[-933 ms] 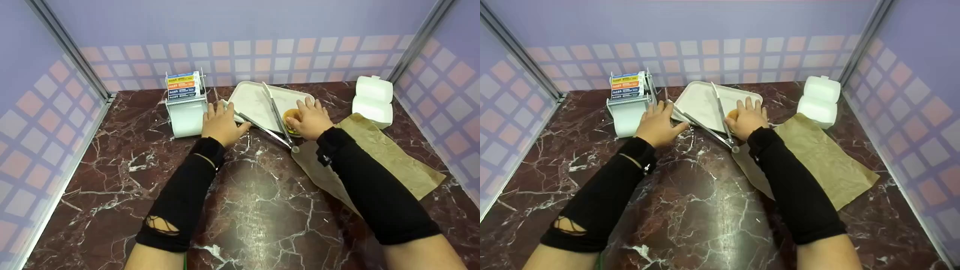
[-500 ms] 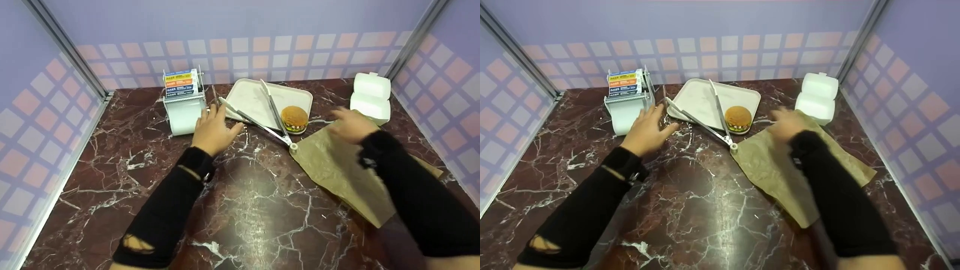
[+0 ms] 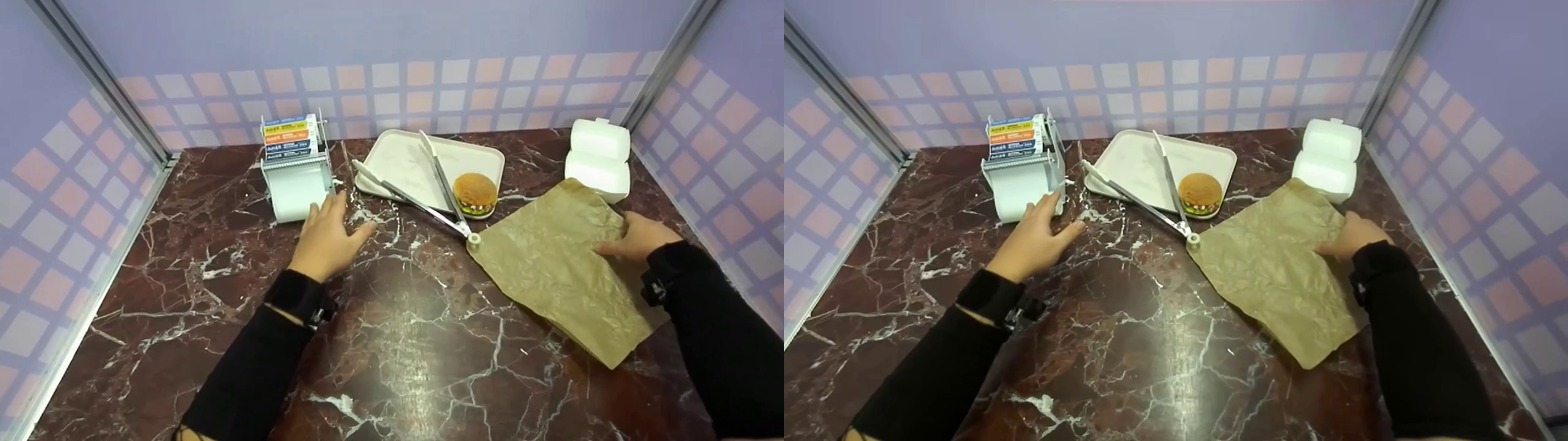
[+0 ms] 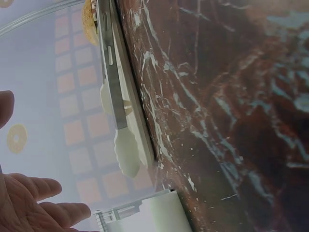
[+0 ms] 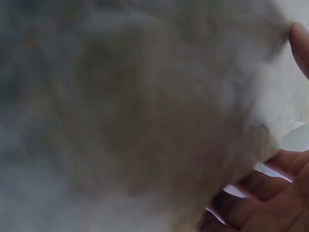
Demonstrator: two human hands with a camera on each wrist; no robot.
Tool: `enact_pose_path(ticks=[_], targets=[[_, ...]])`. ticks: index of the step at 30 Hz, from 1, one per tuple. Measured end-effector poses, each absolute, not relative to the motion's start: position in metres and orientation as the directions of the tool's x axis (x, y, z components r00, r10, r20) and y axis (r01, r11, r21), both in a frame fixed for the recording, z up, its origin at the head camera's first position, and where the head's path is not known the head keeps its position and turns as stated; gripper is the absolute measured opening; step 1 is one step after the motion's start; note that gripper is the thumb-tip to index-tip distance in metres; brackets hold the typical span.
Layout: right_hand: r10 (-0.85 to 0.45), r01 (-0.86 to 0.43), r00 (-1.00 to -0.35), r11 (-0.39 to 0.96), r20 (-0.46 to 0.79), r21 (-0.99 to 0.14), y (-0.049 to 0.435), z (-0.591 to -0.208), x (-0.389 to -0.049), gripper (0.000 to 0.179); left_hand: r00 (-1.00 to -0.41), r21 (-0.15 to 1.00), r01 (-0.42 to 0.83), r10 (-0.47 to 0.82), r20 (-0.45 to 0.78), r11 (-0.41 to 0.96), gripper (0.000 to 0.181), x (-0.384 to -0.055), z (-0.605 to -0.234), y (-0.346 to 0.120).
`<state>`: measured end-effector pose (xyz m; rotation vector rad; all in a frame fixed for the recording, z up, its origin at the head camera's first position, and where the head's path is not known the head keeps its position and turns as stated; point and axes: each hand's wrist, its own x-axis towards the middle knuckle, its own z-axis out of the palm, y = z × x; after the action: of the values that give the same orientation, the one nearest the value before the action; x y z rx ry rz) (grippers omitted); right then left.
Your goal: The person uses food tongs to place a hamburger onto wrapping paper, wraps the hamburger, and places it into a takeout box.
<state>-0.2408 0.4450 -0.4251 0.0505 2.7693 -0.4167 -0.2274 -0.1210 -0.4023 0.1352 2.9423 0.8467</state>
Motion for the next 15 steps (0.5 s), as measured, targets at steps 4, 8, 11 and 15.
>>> enact_pose_path(ticks=[4,8,11,15], targets=[[-0.026,0.074,-0.948,0.952,-0.317,-0.298,0.440,-0.426,-0.240,0.098,-0.994,0.539,0.045,0.089,-0.056,0.841,0.097,-0.225,-0.408,-0.124],[-0.019,0.067,-0.961,0.952,-0.276,-0.298,0.435,-0.425,-0.240,0.087,-0.994,0.542,0.040,0.086,-0.061,0.839,0.096,-0.225,-0.410,-0.125],[-0.010,0.070,-0.966,0.952,-0.259,-0.298,0.433,-0.423,-0.240,0.087,-0.994,0.542,0.037,0.084,-0.063,0.840,0.097,-0.225,-0.410,-0.126],[0.010,0.084,-0.971,0.950,-0.241,-0.302,0.434,-0.423,-0.242,0.092,-0.995,0.535,0.036,0.080,-0.060,0.844,0.096,-0.225,-0.410,-0.126]])
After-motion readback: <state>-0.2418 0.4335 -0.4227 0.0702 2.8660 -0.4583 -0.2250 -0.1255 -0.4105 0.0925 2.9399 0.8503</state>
